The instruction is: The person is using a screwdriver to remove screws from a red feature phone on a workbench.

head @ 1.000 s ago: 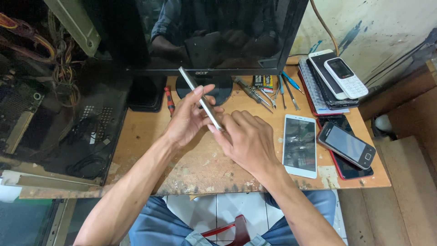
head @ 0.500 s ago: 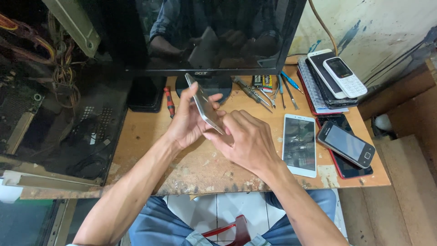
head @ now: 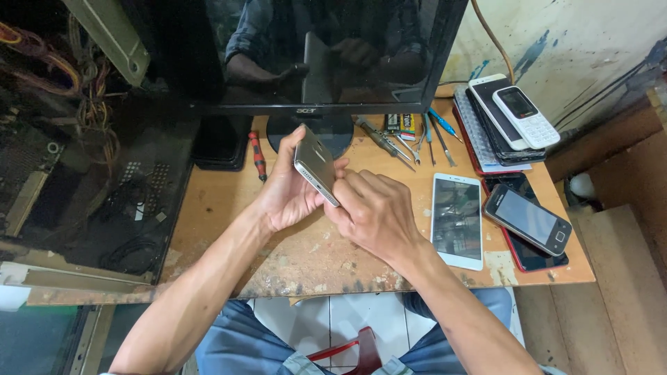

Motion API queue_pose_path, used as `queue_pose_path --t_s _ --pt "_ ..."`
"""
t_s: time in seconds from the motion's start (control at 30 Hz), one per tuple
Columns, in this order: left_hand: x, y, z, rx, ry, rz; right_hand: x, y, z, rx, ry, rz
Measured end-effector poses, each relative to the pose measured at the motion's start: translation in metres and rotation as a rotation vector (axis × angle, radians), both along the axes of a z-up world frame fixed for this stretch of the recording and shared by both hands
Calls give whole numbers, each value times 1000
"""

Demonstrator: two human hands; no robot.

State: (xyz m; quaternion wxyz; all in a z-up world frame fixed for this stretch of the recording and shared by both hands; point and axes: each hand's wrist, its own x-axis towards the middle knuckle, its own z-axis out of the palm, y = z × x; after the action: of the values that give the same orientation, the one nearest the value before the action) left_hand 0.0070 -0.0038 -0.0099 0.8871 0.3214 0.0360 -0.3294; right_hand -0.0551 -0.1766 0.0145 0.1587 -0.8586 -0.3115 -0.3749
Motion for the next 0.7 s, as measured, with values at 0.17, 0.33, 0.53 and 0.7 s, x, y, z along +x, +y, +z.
queue_pose_path --t_s 0.17,0.33,0.53,0.7 --pt "0 0 -3 24 -1 -57 -5 -1 -1 39 42 44" --pt "-7 -2 12 64 -22 -101 -12 -4 -2 61 76 -3" --pt "-16 -10 26 349 -250 191 -25 -1 6 382 521 -52" --pt "-19 -5 45 350 -356 256 -38 5 47 1245 1101 -1"
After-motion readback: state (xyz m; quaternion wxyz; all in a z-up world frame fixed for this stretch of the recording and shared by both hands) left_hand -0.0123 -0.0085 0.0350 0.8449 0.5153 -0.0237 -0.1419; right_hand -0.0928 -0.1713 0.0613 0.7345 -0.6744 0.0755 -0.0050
